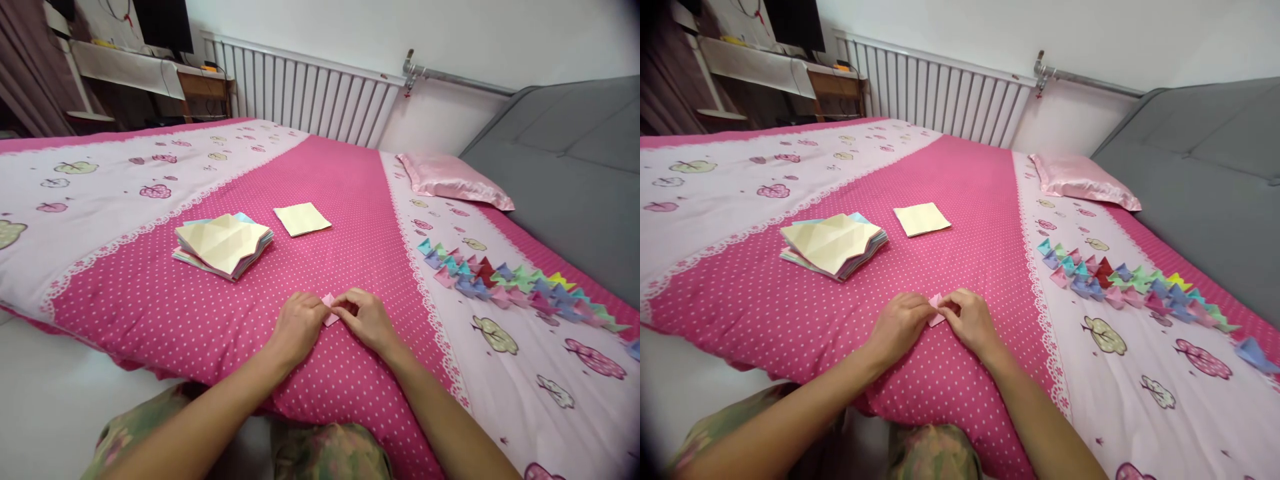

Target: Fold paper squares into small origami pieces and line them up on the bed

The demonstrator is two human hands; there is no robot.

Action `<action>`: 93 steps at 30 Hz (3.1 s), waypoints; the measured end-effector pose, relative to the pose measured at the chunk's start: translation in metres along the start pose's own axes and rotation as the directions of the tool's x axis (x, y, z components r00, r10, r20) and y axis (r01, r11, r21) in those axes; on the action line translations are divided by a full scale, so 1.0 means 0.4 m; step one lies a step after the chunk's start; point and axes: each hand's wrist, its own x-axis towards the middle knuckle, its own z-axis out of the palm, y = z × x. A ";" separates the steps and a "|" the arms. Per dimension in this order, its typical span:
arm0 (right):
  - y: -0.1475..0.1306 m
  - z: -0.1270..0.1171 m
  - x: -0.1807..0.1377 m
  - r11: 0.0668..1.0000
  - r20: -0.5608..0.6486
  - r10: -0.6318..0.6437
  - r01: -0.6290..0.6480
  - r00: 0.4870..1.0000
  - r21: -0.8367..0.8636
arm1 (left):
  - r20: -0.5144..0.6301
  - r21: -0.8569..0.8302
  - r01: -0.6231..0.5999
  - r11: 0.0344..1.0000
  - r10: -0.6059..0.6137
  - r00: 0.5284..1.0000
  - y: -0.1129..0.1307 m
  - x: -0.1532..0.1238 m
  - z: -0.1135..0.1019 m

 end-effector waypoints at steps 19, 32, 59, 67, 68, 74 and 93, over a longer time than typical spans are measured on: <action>0.010 -0.006 -0.005 0.992 0.138 0.037 -0.020 0.990 -0.122 | 0.168 0.067 0.049 0.997 -0.060 0.984 -0.025 -0.001 -0.006; 0.005 -0.015 -0.004 0.998 0.177 0.017 -0.006 0.984 -0.067 | 0.213 0.189 0.126 0.974 -0.166 0.963 -0.019 -0.002 -0.008; -0.003 -0.051 -0.013 0.965 0.355 -0.149 0.213 0.923 -0.150 | 0.151 -0.139 0.000 0.990 0.022 0.988 -0.035 0.005 -0.036; 0.014 -0.048 -0.009 0.996 0.293 -0.079 0.085 0.953 -0.006 | 0.207 -0.216 0.088 0.972 -0.043 0.977 -0.050 0.030 -0.048; 0.019 -0.046 -0.009 0.998 0.287 -0.061 0.055 0.956 0.027 | 0.217 -0.218 0.086 0.972 -0.038 0.975 -0.053 0.032 -0.048; 0.030 -0.037 -0.009 0.994 0.259 0.007 -0.034 0.966 0.102 | 0.217 -0.196 -0.035 0.980 0.078 0.973 -0.065 0.034 -0.042; 0.023 0.005 -0.002 0.972 0.008 0.172 -0.168 0.985 -0.164 | -0.039 0.248 0.230 0.941 -0.227 0.973 -0.025 0.036 -0.004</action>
